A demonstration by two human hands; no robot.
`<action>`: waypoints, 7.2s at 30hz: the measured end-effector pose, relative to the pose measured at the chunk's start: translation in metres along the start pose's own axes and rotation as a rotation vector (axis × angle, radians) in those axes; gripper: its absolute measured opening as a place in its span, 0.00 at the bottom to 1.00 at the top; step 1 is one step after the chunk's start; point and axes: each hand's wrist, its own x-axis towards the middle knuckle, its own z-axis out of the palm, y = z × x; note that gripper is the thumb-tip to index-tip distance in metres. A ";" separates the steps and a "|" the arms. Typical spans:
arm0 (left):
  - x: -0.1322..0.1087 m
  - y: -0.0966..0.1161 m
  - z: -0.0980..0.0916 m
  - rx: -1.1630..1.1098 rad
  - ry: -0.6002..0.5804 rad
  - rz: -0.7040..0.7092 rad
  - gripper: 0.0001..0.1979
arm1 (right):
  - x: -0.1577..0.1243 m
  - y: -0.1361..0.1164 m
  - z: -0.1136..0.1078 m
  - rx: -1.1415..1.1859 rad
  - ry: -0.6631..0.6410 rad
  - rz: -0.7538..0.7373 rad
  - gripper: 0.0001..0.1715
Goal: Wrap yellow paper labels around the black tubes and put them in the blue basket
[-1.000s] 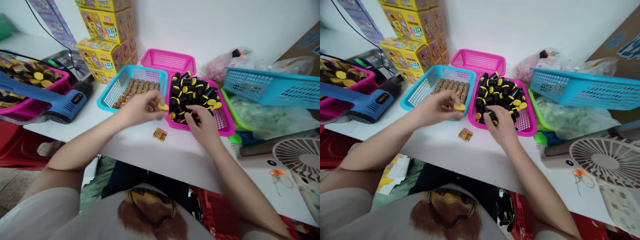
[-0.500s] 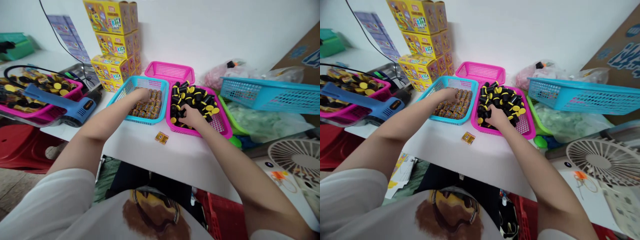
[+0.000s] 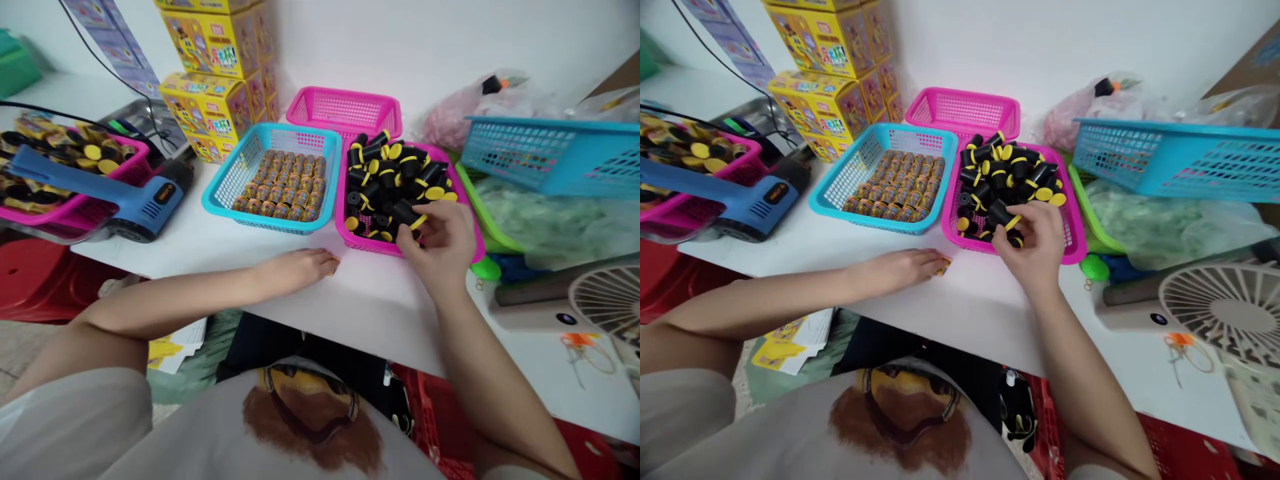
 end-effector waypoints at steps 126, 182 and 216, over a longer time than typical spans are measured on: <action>0.009 0.011 0.003 -0.643 0.541 -0.142 0.22 | -0.038 -0.065 0.004 0.198 -0.535 0.136 0.14; 0.007 -0.063 -0.086 -0.511 0.556 -0.468 0.11 | 0.025 -0.014 0.019 -0.251 -0.572 0.148 0.19; 0.005 -0.011 0.027 -0.403 -0.008 -0.474 0.13 | -0.003 -0.010 -0.009 -0.190 -0.275 -0.017 0.09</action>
